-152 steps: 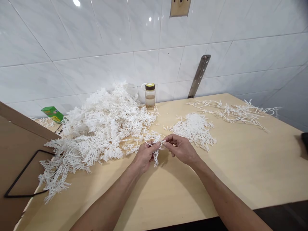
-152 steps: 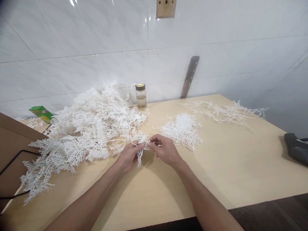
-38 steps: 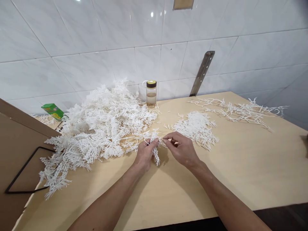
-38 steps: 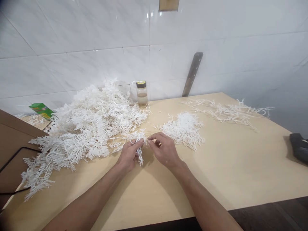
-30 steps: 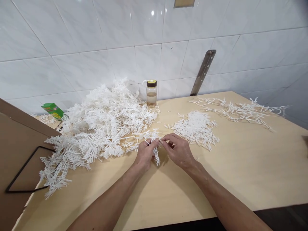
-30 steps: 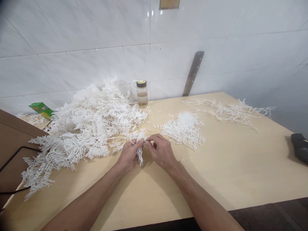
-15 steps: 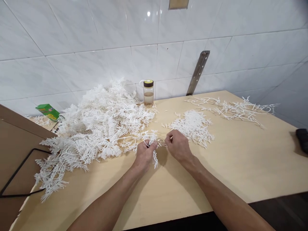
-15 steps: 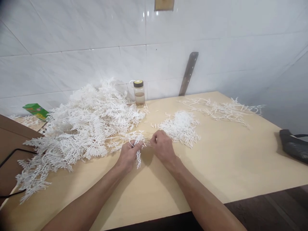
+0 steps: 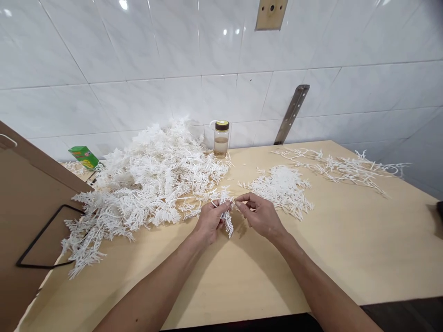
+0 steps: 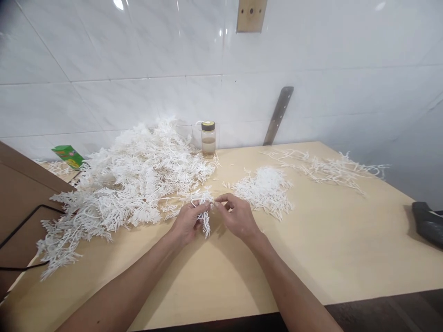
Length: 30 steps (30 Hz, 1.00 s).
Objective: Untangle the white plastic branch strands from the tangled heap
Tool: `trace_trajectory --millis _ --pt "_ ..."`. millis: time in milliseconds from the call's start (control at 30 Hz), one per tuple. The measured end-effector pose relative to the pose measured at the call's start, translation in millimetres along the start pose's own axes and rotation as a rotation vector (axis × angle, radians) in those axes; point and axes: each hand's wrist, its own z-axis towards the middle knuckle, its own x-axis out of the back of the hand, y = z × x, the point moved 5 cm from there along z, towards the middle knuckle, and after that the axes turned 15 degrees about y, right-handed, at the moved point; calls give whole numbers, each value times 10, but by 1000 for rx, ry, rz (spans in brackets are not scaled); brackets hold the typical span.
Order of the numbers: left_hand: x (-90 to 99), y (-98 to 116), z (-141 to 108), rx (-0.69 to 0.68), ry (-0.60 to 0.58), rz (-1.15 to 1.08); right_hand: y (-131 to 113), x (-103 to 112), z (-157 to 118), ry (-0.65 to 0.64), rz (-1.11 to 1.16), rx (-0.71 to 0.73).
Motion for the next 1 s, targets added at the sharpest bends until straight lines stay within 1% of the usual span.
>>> trace_trajectory --millis 100,167,233,333,467,633,700,767,833,867,933,1000 --pt "4 -8 23 -6 -8 2 -110 -55 -43 18 49 102" --pt "6 -7 28 -1 -5 -10 -173 -53 -50 36 34 199" --pt "8 -3 23 5 5 -24 -207 -49 -49 53 1 266" --pt "9 6 12 8 18 -28 -212 -55 -47 86 -34 310" --pt "8 14 6 4 20 -7 -187 -93 -65 88 -67 331" --pt "6 -7 7 -56 23 47 -151 -143 -93 31 -125 277" --pt "5 -31 15 -103 21 105 -125 -166 -102 -1 -144 235" --pt "19 -43 28 -173 46 163 -82 -180 -103 -11 -196 218" --pt "45 -35 42 -235 94 185 -22 -159 -85 29 -287 219" --pt "57 -29 48 -243 113 176 15 -129 -65 65 -334 212" --pt "62 -27 55 -196 108 139 101 -26 -3 139 -392 149" --pt "45 -22 53 -114 62 99 196 129 80 207 -415 31"
